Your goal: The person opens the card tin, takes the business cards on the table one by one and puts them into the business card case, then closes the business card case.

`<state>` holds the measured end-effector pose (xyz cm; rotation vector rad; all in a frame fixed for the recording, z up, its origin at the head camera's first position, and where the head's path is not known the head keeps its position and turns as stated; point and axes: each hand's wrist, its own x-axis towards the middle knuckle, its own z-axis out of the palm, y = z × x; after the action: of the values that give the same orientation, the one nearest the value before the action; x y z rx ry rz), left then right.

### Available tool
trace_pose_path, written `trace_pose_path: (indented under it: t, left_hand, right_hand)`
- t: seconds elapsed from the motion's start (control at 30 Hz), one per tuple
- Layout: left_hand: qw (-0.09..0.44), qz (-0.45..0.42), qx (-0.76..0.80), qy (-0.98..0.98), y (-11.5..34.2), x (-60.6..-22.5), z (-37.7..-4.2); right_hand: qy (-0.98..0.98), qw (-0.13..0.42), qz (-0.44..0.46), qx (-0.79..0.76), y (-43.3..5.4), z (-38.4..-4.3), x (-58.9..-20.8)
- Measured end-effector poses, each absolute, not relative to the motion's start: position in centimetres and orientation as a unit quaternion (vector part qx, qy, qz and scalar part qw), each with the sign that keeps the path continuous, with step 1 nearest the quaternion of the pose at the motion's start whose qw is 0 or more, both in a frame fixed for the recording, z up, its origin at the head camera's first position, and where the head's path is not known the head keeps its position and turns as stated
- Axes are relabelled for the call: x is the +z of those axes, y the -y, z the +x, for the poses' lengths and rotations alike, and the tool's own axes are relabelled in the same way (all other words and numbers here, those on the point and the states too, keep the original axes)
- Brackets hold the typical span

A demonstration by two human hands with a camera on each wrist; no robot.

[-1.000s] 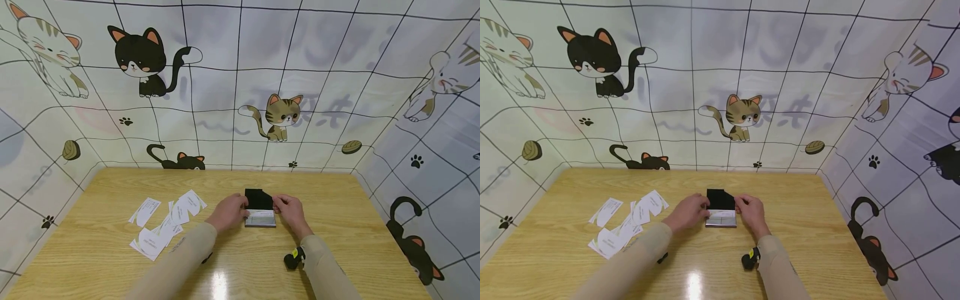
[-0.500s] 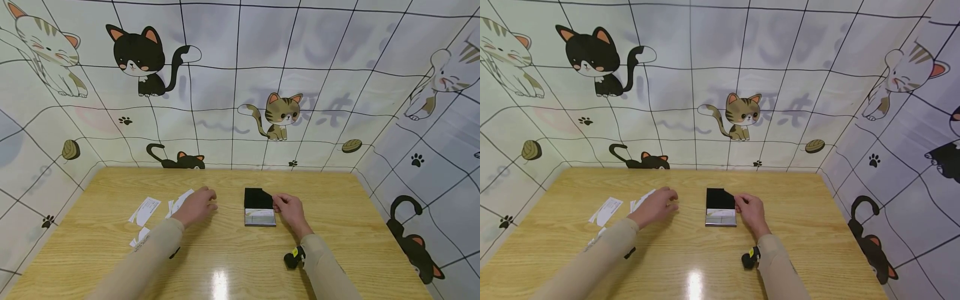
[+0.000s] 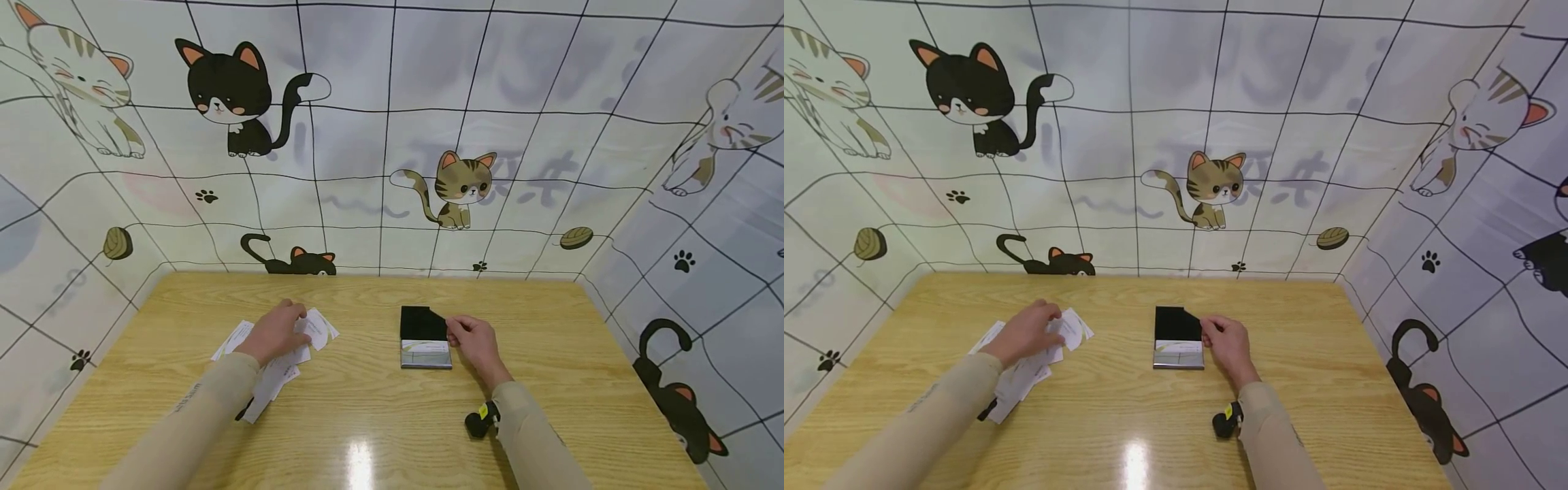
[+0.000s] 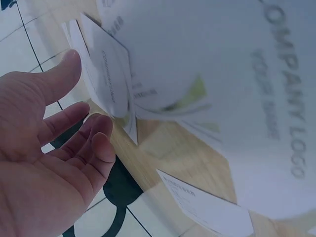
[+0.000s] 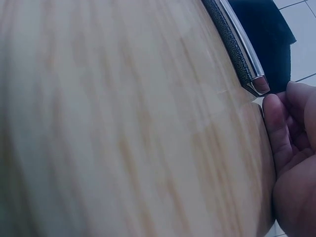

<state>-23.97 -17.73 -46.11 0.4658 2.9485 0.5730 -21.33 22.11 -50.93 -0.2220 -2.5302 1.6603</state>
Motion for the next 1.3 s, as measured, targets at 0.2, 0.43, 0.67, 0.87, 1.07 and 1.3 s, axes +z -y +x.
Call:
trace_pose_path:
  t: [0.2,0.43,0.67,0.87,1.07,1.3]
  left_hand:
    - [0.056,0.154,0.177,-0.970,18.35,-45.98,-24.02]
    - [0.080,0.128,0.171,-0.974,18.20,-45.63,-23.95]
    - [0.075,0.135,0.151,-0.976,18.13,-46.04,-24.48]
    - [0.075,0.127,0.139,-0.979,17.90,-46.11,-24.42]
    - [0.040,0.147,0.120,-0.981,17.96,-46.10,-24.32]
    - [0.013,0.154,0.105,-0.982,18.44,-46.23,-24.50]
  right_hand:
    - [0.832,0.054,-0.075,0.547,-22.10,-21.33,-50.87]
    - [0.830,0.051,-0.077,0.550,-22.01,-21.39,-50.88]
    - [0.831,0.055,-0.076,0.548,-22.02,-21.32,-50.82]
    - [0.835,0.056,-0.073,0.542,-22.13,-21.38,-50.87]
    - [0.831,0.061,-0.074,0.547,-22.11,-21.41,-50.82]
    - [0.826,0.062,-0.073,0.555,-21.96,-21.53,-50.95]
